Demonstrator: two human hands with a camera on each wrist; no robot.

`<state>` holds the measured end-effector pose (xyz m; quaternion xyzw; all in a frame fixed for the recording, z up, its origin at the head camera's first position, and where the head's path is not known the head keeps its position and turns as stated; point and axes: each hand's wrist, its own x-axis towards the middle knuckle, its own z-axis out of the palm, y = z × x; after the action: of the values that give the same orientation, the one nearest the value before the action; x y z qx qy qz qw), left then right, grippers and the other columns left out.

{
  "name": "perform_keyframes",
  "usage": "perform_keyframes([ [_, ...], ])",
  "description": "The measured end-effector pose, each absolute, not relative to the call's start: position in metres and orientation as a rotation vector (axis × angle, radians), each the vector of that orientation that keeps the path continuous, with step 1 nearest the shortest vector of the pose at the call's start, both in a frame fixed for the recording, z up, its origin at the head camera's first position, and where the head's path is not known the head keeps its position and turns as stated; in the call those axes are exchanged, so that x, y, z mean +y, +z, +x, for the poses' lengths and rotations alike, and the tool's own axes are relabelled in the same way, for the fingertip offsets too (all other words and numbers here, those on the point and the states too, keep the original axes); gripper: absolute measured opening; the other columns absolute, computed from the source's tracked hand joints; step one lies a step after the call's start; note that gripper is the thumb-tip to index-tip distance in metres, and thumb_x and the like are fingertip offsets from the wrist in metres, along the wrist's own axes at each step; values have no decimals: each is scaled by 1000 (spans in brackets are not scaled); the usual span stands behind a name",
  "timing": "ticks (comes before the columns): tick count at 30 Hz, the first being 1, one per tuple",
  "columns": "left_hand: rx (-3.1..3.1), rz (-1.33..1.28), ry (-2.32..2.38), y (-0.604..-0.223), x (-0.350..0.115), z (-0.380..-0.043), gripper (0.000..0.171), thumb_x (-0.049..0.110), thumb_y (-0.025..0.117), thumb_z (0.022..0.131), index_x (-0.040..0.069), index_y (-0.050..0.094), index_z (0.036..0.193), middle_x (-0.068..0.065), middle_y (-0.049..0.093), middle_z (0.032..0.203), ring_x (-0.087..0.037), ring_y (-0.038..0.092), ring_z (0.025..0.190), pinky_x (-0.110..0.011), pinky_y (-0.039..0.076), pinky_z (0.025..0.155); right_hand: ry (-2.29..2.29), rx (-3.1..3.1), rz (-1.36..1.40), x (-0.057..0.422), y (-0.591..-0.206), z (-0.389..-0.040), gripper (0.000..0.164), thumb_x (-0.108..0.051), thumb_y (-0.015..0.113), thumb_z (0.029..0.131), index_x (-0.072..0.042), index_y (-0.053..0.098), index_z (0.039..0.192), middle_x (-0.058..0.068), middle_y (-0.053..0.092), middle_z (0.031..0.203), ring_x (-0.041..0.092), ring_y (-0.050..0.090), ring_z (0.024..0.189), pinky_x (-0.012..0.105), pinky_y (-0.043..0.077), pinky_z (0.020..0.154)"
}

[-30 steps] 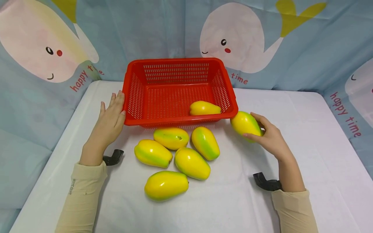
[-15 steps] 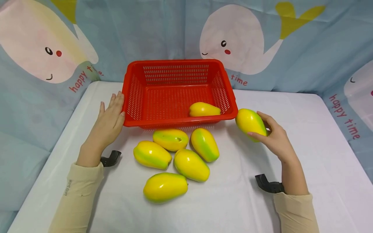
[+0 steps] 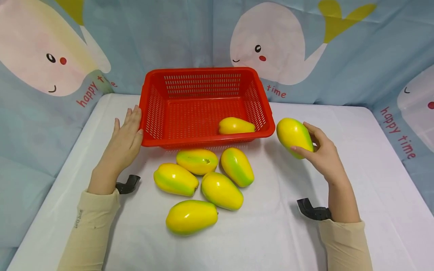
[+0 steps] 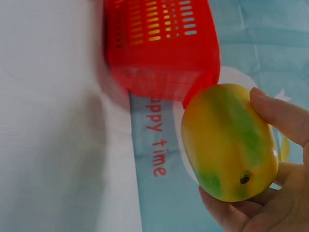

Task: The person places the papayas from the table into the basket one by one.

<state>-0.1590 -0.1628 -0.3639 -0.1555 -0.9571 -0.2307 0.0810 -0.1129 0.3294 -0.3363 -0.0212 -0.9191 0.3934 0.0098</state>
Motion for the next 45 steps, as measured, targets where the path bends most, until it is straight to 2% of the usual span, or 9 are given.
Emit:
perform_keyframes([
  [3, -2855, -461, -680, -364, -163, -159, 59, 23, 32, 99, 2, 12, 151, -10, 10, 157, -26, 4, 144, -56, -2, 111, 1233, -2837, -62, 329, -333, -114, 73, -23, 67, 88, -15, 28, 149, 21, 41, 140, 4, 45, 102, 3, 40, 72],
  [6, -2852, -457, -679, -365, -163, -160, 59, 24, 31, 99, 2, 12, 151, -11, 11, 157, -26, 4, 144, -57, -2, 111, 1239, -2812, -60, 329, -330, -116, 73, -22, 67, 88, -15, 29, 149, 22, 41, 140, 3, 45, 102, 3, 40, 73],
  [15, -2856, -445, -681, -366, -163, -159, 59, 25, 31, 99, 3, 12, 151, -11, 11, 157, -26, 4, 144, -54, -5, 111, 1233, -2800, -73, 324, -320, -121, 73, -24, 68, 88, -20, 29, 150, 18, 38, 144, 23, 42, 118, 5, 40, 78],
  [24, -2852, -461, -680, -365, -162, -158, 59, 22, 32, 99, 3, 11, 151, -11, 11, 157, -27, 5, 144, -55, -3, 111, 1270, -2790, -52, 315, -311, -128, 74, -24, 68, 87, -24, 29, 149, 16, 38, 145, 29, 43, 119, 4, 41, 75],
  [28, -2851, -463, -676, -365, -162, -158, 59, 22, 32, 99, 3, 12, 151, -11, 11, 157, -27, 5, 144, -57, -1, 111, 1273, -2780, -22, 310, -308, -130, 72, -23, 69, 87, -22, 31, 149, 16, 39, 144, 27, 45, 117, 4, 41, 75],
  [35, -2852, -470, -679, -365, -163, -157, 59, 22, 32, 99, 2, 12, 151, -12, 11, 157, -28, 5, 144, -56, -3, 111, 1297, -2759, 46, 298, -303, -135, 70, -21, 69, 87, -17, 34, 147, 16, 43, 140, 10, 48, 105, 6, 44, 74],
  [45, -2849, -470, -673, -365, -162, -157, 58, 22, 32, 100, 1, 12, 150, -12, 12, 156, -28, 5, 144, -56, -3, 111, 1364, -2699, 188, 276, -296, -145, 69, -11, 70, 85, -14, 37, 146, 16, 47, 134, 10, 52, 100, 9, 47, 74],
])
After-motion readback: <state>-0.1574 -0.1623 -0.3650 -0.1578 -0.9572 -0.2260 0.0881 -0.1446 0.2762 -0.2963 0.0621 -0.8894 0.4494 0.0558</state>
